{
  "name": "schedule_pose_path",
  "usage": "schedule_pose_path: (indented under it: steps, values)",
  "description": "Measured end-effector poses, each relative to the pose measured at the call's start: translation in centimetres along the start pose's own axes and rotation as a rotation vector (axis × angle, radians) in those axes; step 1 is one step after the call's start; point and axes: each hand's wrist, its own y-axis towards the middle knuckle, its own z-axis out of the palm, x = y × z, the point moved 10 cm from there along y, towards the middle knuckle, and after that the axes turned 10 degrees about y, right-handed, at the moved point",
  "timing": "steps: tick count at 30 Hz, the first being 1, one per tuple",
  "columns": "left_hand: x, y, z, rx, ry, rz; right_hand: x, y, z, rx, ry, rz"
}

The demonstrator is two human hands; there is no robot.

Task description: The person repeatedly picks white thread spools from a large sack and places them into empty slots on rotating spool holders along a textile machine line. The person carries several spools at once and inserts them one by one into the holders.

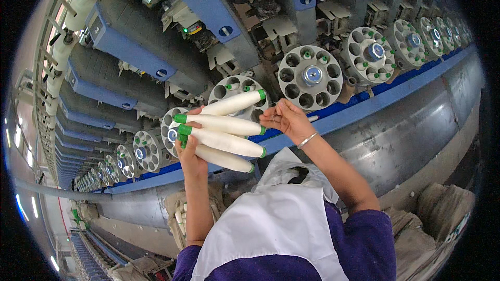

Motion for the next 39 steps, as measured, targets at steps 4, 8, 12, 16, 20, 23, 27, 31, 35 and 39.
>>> schedule_pose_path:
  steps: [4,8,12,16,20,23,27,31,35,39]
  values:
    - [0.3,0.4,0.6,-0.006,-0.038,-0.027,1.2,-0.2,-1.2,-0.038,-0.016,-0.003]
    - [0.0,0.7,1.0,0.023,-0.077,-0.027,2.1,-2.0,-2.1,-0.044,-0.351,0.099]
    - [0.1,1.2,1.9,0.010,-0.051,-0.020,-2.6,-3.9,0.6,0.152,-0.441,0.331]
    - [-0.3,1.5,3.3,0.024,-0.015,0.001,-5.6,-3.0,1.7,0.244,-0.681,0.302]
    - [-2.1,1.0,4.4,0.035,0.093,0.126,-2.7,-1.4,0.8,0.127,-1.216,-0.141]
    - [-2.9,0.9,4.7,0.020,0.094,0.179,-4.3,-0.9,-2.7,-0.026,-0.802,0.140]
    - [-2.6,1.1,3.9,-0.050,0.033,0.109,-3.5,-1.4,-1.6,0.120,-0.571,0.167]
    - [-0.9,1.4,2.9,-0.133,-0.048,-0.016,0.7,-1.6,-2.7,-0.064,-0.372,0.052]
    - [0.5,1.4,2.8,-0.155,-0.045,-0.077,1.7,-1.2,-0.2,0.106,-0.037,-0.028]
    - [1.5,1.5,2.4,-0.203,-0.070,-0.145,1.3,-1.0,-0.9,0.039,-0.087,-0.047]
